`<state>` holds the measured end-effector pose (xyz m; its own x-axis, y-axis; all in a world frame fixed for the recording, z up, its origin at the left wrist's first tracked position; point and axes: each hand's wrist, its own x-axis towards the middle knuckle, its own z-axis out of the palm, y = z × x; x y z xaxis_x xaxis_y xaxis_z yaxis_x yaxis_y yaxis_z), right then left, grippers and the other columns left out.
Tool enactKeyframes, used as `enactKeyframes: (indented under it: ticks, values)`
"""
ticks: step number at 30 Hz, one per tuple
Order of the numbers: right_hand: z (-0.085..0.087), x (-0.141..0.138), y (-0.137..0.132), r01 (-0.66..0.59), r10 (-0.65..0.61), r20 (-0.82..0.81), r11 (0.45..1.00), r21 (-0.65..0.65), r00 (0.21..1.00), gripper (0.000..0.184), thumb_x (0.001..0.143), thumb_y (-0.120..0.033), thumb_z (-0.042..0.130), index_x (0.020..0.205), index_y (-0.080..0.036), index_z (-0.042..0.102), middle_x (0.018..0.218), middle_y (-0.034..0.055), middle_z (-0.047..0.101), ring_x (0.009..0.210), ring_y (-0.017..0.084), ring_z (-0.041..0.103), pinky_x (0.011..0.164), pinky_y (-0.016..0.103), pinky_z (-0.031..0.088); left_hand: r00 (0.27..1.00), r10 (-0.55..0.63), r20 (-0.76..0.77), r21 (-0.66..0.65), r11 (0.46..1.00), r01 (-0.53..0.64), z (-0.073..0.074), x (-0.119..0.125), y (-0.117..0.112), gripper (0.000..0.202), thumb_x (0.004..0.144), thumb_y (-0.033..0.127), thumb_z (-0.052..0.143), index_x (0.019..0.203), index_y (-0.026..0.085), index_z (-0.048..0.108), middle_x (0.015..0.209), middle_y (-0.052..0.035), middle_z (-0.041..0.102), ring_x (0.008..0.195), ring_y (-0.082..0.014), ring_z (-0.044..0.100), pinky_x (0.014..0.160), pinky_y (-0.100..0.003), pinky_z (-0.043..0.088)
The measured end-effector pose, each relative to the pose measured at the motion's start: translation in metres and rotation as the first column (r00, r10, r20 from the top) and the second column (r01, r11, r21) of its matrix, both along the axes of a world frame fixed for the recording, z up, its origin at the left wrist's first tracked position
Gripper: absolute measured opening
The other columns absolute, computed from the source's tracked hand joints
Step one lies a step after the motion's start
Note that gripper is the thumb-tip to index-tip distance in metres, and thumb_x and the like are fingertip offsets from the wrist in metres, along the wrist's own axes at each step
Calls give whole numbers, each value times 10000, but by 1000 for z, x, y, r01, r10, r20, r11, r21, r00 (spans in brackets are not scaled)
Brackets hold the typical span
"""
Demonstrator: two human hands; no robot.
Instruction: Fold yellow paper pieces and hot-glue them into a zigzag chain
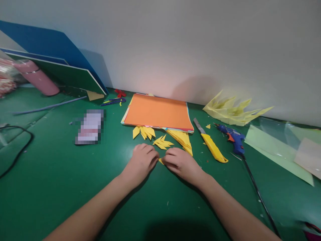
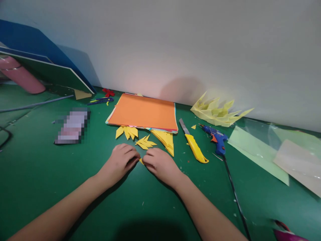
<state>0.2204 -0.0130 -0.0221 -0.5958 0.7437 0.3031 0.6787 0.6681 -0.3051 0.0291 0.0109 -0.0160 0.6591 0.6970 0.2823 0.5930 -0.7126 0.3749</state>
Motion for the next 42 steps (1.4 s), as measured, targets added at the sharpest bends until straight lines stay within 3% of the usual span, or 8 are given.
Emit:
enactKeyframes:
  ticks: [10,23,32,42]
  values:
    - [-1,3,2,-27,27,-15,1000,2,1000,221,891,-114,476,711,-180,586,691,13,520,677,155,432,605,249,324,996,-8,-87,60,998,13,1,3,-1,194,932,194,465,809,157,610,803,-37,605,791,-193,495,722,-325,349]
    - [5,-1,-3,68,-67,27,996,-55,997,174,888,-129,495,760,-175,602,728,29,554,711,164,479,634,258,359,986,-118,-120,165,977,137,11,-8,3,139,899,207,559,825,213,675,764,9,648,783,-169,504,750,-335,287]
    - [9,-6,-11,125,-125,-11,991,-47,992,140,815,-120,478,722,-179,565,737,44,528,720,179,467,644,284,371,989,-63,-131,257,962,95,11,-3,-11,200,891,177,503,781,170,670,755,-26,636,773,-190,500,753,-359,295]
    - [10,2,-9,105,-105,-5,994,-27,994,164,785,-100,466,669,-192,538,708,40,526,696,185,465,628,293,378,996,-42,-83,194,979,58,12,-2,-9,239,891,171,485,740,193,669,724,-16,631,764,-184,509,760,-364,300]
